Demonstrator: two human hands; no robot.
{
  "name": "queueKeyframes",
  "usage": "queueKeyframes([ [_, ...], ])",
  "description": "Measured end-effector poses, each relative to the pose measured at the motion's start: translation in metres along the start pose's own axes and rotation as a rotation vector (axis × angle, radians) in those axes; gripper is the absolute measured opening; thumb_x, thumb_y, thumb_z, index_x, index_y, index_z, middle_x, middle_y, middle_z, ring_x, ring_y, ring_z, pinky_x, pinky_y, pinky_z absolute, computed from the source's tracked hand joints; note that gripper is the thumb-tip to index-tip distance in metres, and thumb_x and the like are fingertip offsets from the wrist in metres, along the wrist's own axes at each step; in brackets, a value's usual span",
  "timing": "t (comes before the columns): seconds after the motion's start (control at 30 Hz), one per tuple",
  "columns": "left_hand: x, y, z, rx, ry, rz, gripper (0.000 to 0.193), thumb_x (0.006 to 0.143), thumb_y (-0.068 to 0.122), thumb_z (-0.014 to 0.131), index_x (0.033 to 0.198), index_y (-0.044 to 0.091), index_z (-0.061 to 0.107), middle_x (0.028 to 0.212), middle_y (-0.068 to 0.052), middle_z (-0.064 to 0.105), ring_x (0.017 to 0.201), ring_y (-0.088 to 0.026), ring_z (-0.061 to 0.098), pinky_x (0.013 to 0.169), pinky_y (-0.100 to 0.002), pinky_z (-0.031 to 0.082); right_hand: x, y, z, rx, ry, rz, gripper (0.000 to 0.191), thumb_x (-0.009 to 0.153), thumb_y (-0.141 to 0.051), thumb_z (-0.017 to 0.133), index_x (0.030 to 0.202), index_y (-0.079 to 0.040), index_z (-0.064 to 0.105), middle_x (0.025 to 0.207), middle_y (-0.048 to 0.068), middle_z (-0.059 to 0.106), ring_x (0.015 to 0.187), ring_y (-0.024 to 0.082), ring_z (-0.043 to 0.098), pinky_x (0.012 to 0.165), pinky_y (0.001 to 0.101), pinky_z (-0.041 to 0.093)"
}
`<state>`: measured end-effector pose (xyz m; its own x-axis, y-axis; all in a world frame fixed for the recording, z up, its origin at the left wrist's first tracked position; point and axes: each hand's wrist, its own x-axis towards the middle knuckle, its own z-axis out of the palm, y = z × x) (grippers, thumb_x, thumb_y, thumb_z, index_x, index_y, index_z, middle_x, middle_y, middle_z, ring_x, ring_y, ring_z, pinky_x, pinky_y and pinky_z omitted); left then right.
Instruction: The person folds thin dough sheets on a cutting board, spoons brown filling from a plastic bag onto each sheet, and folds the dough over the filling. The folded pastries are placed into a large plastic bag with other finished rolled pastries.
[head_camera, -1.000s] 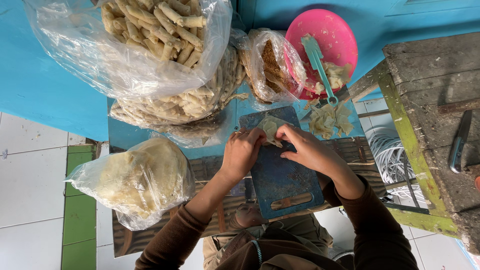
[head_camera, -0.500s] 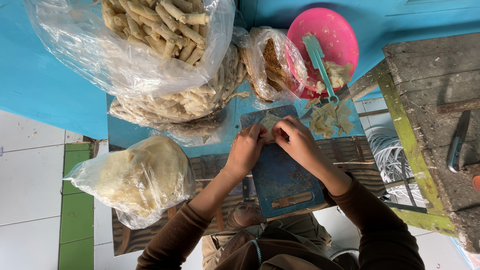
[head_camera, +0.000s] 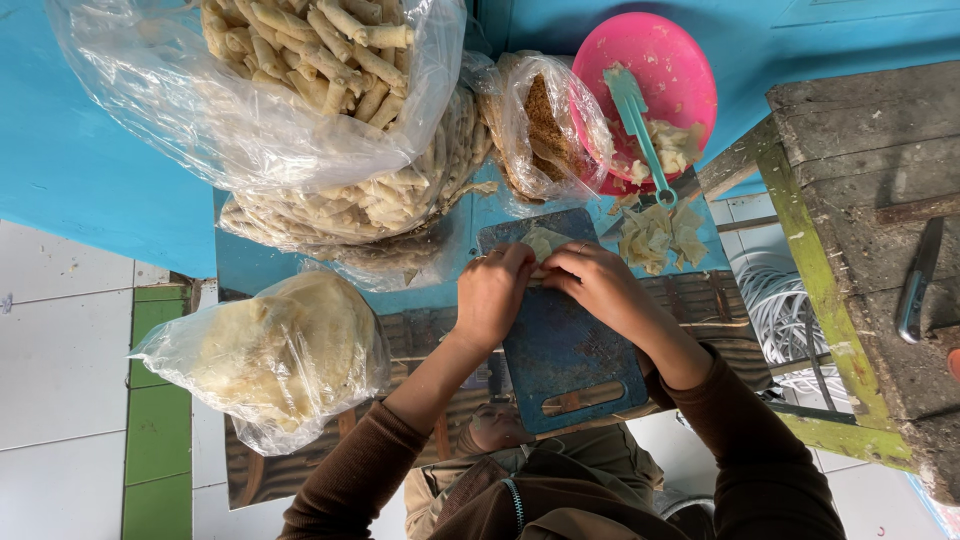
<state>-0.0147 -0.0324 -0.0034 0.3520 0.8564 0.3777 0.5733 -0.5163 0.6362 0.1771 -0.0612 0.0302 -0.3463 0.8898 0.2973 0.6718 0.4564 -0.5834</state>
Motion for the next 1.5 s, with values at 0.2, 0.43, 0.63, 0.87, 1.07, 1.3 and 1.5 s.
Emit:
queueKeyframes([
  [0.2,-0.003,-0.013,-0.002,0.13,0.009,0.285,0.012,0.086,0.018,0.072,0.095,0.012,0.069,0.099,-0.006,0.073,0.086,-0.028,0.07,0.083,-0.041,0.053,0.001,0.001,0.006,0.053,0.018,0.181,0.014,0.088,0.0,0.071,0.102,0.0,0.069,0.094,0.013,0.072,0.085,0.028,0.073,0.073,0.0372,0.057],
  [0.43,-0.006,-0.016,-0.013,0.23,-0.02,0.368,0.01,0.088,0.015,0.07,0.097,0.013,0.072,0.093,-0.004,0.07,0.086,-0.025,0.068,0.08,-0.04,0.052,-0.011,0.003,0.014,-0.11,0.143,-0.084,0.024,0.085,0.008,0.067,0.108,-0.001,0.07,0.106,0.014,0.072,0.1,0.032,0.07,0.086,0.0412,0.057],
  [0.63,0.001,-0.01,-0.005,0.099,0.04,0.167,0.007,0.087,0.019,0.074,0.092,0.014,0.074,0.093,-0.003,0.069,0.096,-0.028,0.064,0.083,-0.042,0.048,-0.016,0.002,0.027,-0.18,0.202,-0.078,0.019,0.085,0.004,0.071,0.103,0.001,0.069,0.104,0.015,0.069,0.1,0.035,0.067,0.085,0.043,0.055],
  [0.87,0.012,-0.008,0.001,-0.012,0.108,-0.128,0.014,0.077,0.027,0.081,0.082,0.015,0.076,0.094,-0.006,0.07,0.095,-0.031,0.061,0.086,-0.044,0.046,0.015,0.026,0.014,0.258,-0.045,0.463,0.014,0.09,-0.007,0.078,0.096,0.0,0.067,0.083,0.009,0.071,0.078,0.03,0.071,0.07,0.0383,0.056],
  [1.07,0.002,-0.008,0.001,0.144,0.037,0.037,0.01,0.097,0.022,0.072,0.092,0.015,0.069,0.089,0.0,0.074,0.089,-0.023,0.065,0.08,-0.041,0.044,-0.002,0.016,0.017,-0.075,0.182,-0.105,0.019,0.086,0.008,0.071,0.102,0.0,0.068,0.096,0.011,0.067,0.095,0.032,0.067,0.081,0.041,0.054],
  [1.3,-0.004,-0.008,-0.003,0.194,0.15,0.192,0.01,0.087,0.025,0.075,0.094,0.018,0.074,0.099,0.0,0.07,0.102,-0.025,0.06,0.084,-0.041,0.042,-0.005,0.018,0.022,-0.12,0.206,-0.085,0.019,0.085,0.005,0.072,0.103,0.001,0.068,0.1,0.014,0.064,0.096,0.033,0.063,0.083,0.0431,0.052],
  [1.5,0.012,-0.007,0.003,0.084,0.122,-0.175,0.017,0.081,0.033,0.081,0.085,0.018,0.075,0.097,-0.002,0.067,0.101,-0.028,0.058,0.085,-0.045,0.042,0.01,0.031,0.022,-0.016,0.254,0.1,0.011,0.088,-0.004,0.079,0.094,-0.001,0.07,0.091,0.012,0.063,0.087,0.029,0.064,0.073,0.0399,0.051],
])
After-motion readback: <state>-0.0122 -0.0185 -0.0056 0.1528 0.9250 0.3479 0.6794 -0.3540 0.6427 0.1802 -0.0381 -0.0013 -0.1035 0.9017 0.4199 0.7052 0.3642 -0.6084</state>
